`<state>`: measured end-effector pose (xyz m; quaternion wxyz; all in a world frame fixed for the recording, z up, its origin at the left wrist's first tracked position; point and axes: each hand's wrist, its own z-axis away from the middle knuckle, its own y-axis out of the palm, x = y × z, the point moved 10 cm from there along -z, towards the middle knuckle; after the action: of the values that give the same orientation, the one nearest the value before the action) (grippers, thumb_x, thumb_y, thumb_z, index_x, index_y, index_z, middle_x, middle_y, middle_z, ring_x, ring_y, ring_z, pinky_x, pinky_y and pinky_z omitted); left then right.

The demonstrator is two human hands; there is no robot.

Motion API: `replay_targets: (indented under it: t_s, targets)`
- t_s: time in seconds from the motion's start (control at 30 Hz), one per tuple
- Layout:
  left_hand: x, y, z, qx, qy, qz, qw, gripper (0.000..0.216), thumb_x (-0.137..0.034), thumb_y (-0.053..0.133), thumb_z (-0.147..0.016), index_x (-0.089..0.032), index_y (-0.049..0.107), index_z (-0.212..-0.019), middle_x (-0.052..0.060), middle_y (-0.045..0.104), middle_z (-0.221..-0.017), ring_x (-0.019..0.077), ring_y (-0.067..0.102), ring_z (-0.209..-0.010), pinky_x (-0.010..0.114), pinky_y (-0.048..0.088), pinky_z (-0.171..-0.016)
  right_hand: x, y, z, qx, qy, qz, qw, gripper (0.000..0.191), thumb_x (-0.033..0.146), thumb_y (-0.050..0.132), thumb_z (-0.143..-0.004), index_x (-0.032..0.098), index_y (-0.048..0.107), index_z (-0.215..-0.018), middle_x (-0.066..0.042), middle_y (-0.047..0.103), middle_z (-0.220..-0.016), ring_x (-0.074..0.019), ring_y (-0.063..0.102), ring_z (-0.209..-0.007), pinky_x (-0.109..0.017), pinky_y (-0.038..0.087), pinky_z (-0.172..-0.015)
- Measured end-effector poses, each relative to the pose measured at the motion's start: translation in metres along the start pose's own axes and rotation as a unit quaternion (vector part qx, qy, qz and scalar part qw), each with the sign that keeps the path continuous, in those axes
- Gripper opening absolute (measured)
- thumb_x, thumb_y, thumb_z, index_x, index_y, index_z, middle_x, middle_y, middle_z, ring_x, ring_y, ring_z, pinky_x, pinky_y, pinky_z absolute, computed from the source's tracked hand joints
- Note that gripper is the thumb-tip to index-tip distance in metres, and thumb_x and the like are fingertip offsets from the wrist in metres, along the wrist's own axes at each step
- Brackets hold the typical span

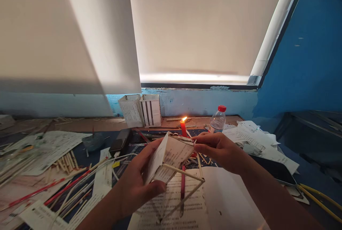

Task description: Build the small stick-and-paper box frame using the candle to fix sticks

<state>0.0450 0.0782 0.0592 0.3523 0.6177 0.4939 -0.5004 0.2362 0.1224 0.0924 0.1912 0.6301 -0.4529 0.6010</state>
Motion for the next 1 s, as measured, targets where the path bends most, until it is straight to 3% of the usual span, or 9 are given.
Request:
replay_targets:
  t_s: [0.4,0.63,0.77,1.0]
  targets:
    - [0.003,-0.0004,-0.0005,0.003,-0.002,0.009,1.0,0.099,-0.066,0.087,-0.068,-0.028,0.049,-0.152,0.013,0.057,-0.155,0.0418,0.057,-0.138,0.045,0.044,-0.117,-0.0045,-0.0048,0.0003,-0.024,0.002,0.015,1.0,0.034,0.052,0.071,-0.097,0.02,0.084,-0.1,-0.007,0.063,-0.104,-0.0151,0.057,-0.082,-0.03,0.049,-0.073]
    - [0.0032,-0.0003,-0.0018,0.037,0.019,-0.018,0.999,0.096,-0.063,0.085,-0.072,-0.028,0.047,-0.153,0.013,0.057,-0.156,0.0417,0.059,-0.135,0.047,0.044,-0.117,-0.0035,-0.0009,-0.0008,-0.01,0.013,-0.013,1.0,0.034,0.05,0.073,-0.096,0.02,0.084,-0.105,-0.008,0.064,-0.106,-0.0164,0.06,-0.085,-0.031,0.051,-0.076]
    - [0.0054,-0.0024,-0.0021,0.027,0.01,-0.013,1.0,0.098,-0.063,0.086,-0.072,-0.028,0.045,-0.154,0.014,0.057,-0.155,0.0423,0.058,-0.136,0.047,0.046,-0.115,-0.0023,-0.0008,-0.0033,-0.009,0.012,-0.026,1.0,0.034,0.048,0.074,-0.095,0.021,0.083,-0.114,-0.009,0.066,-0.107,-0.0174,0.061,-0.087,-0.032,0.052,-0.077]
    - [0.0051,-0.0002,-0.0013,0.025,0.001,-0.002,1.0,0.097,-0.063,0.086,-0.071,-0.029,0.045,-0.153,0.013,0.057,-0.154,0.0406,0.058,-0.135,0.045,0.049,-0.111,0.002,0.0017,-0.0066,-0.005,0.0,-0.005,1.0,0.029,0.045,0.071,-0.098,0.021,0.084,-0.108,-0.008,0.066,-0.101,-0.0165,0.058,-0.083,-0.03,0.05,-0.072]
